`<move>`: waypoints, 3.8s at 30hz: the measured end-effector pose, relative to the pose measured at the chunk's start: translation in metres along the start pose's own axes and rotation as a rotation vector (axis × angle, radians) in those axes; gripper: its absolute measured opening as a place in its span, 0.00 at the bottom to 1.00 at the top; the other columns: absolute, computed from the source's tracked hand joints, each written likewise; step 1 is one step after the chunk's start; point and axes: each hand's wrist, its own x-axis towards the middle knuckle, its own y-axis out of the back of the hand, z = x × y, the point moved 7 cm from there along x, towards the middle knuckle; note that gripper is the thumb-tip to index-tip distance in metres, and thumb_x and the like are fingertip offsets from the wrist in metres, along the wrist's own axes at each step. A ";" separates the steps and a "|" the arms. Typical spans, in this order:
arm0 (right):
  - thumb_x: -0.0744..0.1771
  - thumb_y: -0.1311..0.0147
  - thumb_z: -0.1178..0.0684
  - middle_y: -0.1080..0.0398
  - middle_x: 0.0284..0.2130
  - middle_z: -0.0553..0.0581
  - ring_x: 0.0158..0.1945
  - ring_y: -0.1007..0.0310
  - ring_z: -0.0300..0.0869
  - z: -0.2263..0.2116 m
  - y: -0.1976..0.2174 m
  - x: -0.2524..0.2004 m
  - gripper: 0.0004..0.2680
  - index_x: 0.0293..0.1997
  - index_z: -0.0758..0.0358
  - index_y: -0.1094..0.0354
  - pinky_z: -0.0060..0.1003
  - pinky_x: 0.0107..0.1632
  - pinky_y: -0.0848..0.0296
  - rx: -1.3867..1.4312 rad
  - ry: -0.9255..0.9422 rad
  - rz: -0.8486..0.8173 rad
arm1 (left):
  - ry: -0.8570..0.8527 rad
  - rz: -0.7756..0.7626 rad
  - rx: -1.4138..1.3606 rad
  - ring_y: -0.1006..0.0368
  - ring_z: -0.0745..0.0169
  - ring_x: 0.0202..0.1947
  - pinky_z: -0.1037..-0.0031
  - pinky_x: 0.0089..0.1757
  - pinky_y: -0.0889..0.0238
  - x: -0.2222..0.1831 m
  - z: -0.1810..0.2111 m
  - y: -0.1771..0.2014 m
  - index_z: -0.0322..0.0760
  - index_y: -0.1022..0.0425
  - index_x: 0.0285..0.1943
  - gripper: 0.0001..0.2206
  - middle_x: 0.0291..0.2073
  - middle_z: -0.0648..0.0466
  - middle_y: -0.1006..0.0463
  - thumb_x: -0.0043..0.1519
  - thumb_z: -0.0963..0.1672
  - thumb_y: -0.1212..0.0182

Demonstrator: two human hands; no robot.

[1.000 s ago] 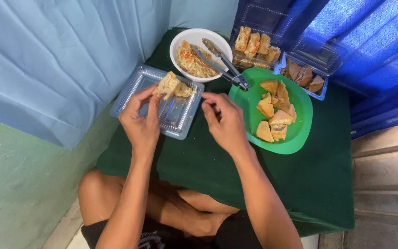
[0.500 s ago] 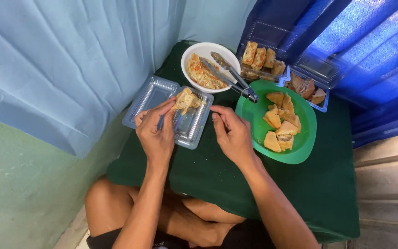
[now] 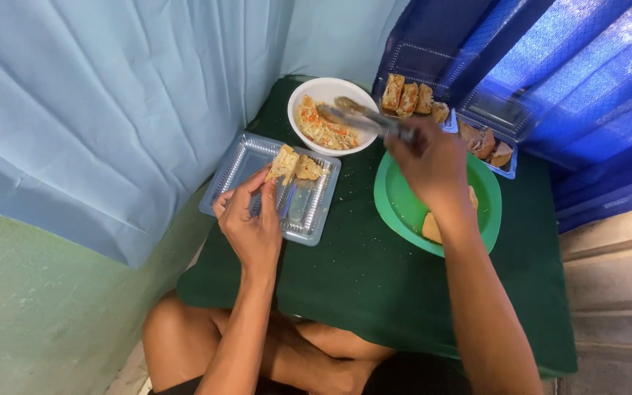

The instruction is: Packing fried food pieces into plastic containers and adding salad using tongs.

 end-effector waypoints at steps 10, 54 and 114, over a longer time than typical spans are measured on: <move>0.70 0.40 0.45 0.26 0.39 0.69 0.42 0.20 0.62 -0.017 -0.048 0.036 0.15 0.56 0.68 0.31 0.54 0.41 0.19 0.415 0.062 0.236 | -0.015 -0.029 0.061 0.18 0.64 0.38 0.74 0.49 0.44 -0.003 -0.002 -0.003 0.40 0.18 0.47 0.04 0.42 0.59 0.14 0.65 0.41 0.31; 0.69 0.37 0.59 0.23 0.38 0.75 0.41 0.20 0.65 -0.033 0.004 0.065 0.08 0.49 0.73 0.31 0.54 0.35 0.19 0.350 0.256 0.002 | 0.027 -0.025 0.113 0.18 0.62 0.37 0.72 0.51 0.43 -0.002 0.003 -0.008 0.41 0.16 0.45 0.05 0.37 0.59 0.14 0.62 0.41 0.29; 0.71 0.43 0.53 0.43 0.13 0.51 0.18 0.43 0.36 -0.045 -0.013 -0.001 0.06 0.51 0.62 0.29 0.33 0.27 0.38 0.372 0.095 0.305 | 0.175 -0.602 -0.395 0.27 0.59 0.36 0.69 0.37 0.27 0.108 -0.063 -0.118 0.34 0.29 0.57 0.09 0.39 0.49 0.28 0.74 0.42 0.52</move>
